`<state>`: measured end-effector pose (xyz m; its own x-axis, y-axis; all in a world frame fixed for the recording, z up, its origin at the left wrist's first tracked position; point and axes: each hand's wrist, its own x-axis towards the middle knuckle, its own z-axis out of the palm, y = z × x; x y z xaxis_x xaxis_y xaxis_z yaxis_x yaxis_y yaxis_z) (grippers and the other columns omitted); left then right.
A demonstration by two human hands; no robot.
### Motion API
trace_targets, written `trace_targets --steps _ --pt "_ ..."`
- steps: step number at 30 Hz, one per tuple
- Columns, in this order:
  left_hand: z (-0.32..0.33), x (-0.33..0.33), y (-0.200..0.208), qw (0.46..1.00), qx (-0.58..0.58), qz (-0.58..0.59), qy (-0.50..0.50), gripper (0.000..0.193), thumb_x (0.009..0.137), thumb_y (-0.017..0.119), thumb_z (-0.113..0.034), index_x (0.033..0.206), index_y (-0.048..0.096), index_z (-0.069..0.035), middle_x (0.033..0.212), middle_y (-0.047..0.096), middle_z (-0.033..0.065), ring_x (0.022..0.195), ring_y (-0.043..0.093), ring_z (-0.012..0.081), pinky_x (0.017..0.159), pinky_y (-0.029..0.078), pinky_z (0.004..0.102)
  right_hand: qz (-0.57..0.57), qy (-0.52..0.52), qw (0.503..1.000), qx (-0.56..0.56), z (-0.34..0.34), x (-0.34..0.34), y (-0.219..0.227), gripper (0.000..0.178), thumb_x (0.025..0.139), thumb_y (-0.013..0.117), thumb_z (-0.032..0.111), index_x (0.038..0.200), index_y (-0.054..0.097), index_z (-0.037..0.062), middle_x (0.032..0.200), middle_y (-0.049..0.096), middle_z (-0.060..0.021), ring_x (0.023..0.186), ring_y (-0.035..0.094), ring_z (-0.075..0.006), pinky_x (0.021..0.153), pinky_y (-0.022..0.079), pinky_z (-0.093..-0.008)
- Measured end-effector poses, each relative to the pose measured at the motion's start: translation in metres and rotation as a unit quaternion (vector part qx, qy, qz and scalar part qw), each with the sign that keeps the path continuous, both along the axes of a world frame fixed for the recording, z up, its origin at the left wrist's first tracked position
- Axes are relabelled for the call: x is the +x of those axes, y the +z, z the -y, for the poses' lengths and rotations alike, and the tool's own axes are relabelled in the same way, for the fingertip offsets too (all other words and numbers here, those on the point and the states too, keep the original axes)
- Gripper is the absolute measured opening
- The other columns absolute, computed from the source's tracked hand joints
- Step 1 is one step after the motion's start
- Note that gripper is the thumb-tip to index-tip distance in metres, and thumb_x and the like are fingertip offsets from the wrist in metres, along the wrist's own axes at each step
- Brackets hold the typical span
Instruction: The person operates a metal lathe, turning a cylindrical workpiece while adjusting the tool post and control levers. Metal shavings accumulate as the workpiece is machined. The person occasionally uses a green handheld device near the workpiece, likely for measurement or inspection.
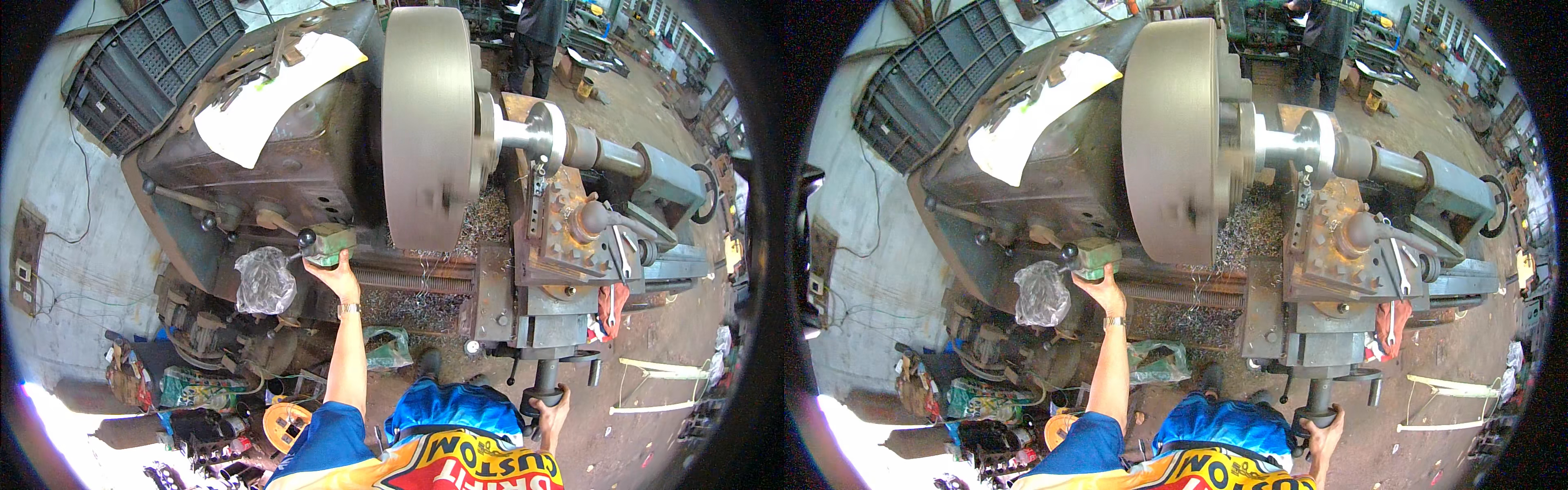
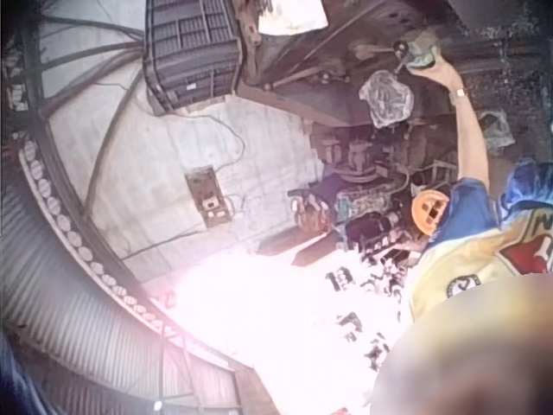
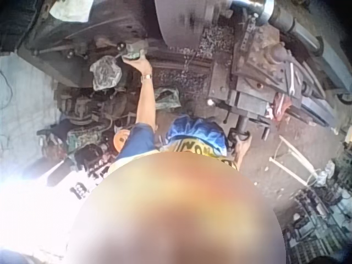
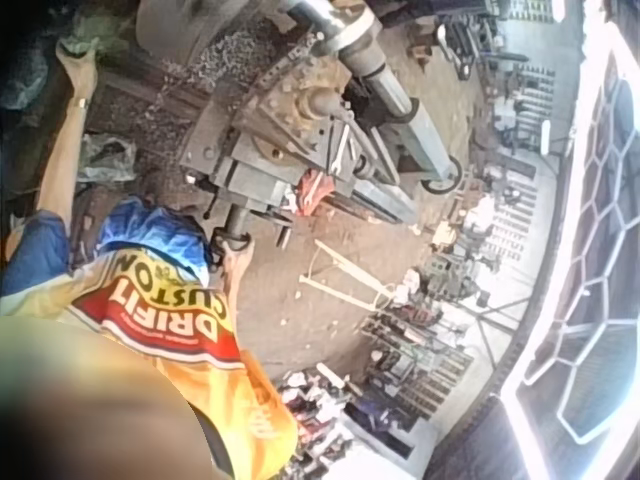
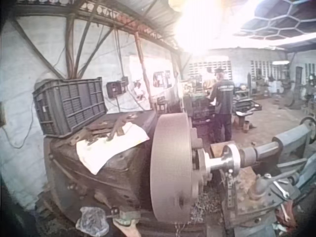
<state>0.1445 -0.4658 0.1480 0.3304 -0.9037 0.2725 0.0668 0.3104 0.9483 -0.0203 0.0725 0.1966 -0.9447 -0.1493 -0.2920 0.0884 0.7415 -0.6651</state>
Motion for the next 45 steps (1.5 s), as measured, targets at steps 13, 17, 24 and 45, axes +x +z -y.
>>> trace_targets --steps 13,17,24,45 --pt "-0.003 0.001 0.012 0.999 0.033 0.034 -0.004 0.109 0.063 0.091 -0.009 0.143 0.018 0.005 0.144 0.03 0.022 0.134 0.032 0.0317 0.115 0.022 0.0437 -0.017 0.005 0.999 -0.034 0.001 0.001 -0.002 0.079 0.05 0.081 0.016 0.12 0.05 -0.0035 0.103 0.059 -0.0183 0.094 0.058 -0.0304 0.087 0.046 -0.0379" --pt "-0.008 -0.007 0.029 0.999 0.031 0.038 0.002 0.108 0.063 0.089 -0.002 0.143 0.017 0.005 0.145 0.029 0.0223 0.135 0.031 0.0322 0.116 0.023 0.044 -0.01 -0.004 1.0 -0.022 0.004 0.003 0.003 0.078 0.051 0.08 0.016 0.12 0.05 -0.0032 0.103 0.059 -0.0182 0.094 0.058 -0.03 0.086 0.047 -0.0376" --pt "-0.004 -0.014 0.039 1.0 0.002 -0.025 -0.014 0.101 0.065 0.085 0.006 0.142 0.02 0.002 0.146 0.03 0.023 0.134 0.034 0.0313 0.115 0.028 0.0458 0.012 -0.002 1.0 -0.028 0.003 0.0 0.002 0.078 0.051 0.079 0.017 0.121 0.05 -0.003 0.104 0.059 -0.0177 0.094 0.059 -0.0306 0.087 0.048 -0.0382" --pt "0.012 -0.041 0.061 0.965 -0.011 0.219 0.145 0.11 0.06 0.093 -0.012 0.139 0.02 0.013 0.136 0.033 0.0278 0.128 0.037 0.0386 0.113 0.028 0.0472 0.011 -0.015 1.0 -0.019 -0.003 -0.001 -0.006 0.084 0.051 0.083 0.018 0.124 0.049 -0.0048 0.107 0.059 -0.0204 0.099 0.059 -0.0335 0.091 0.046 -0.0398"
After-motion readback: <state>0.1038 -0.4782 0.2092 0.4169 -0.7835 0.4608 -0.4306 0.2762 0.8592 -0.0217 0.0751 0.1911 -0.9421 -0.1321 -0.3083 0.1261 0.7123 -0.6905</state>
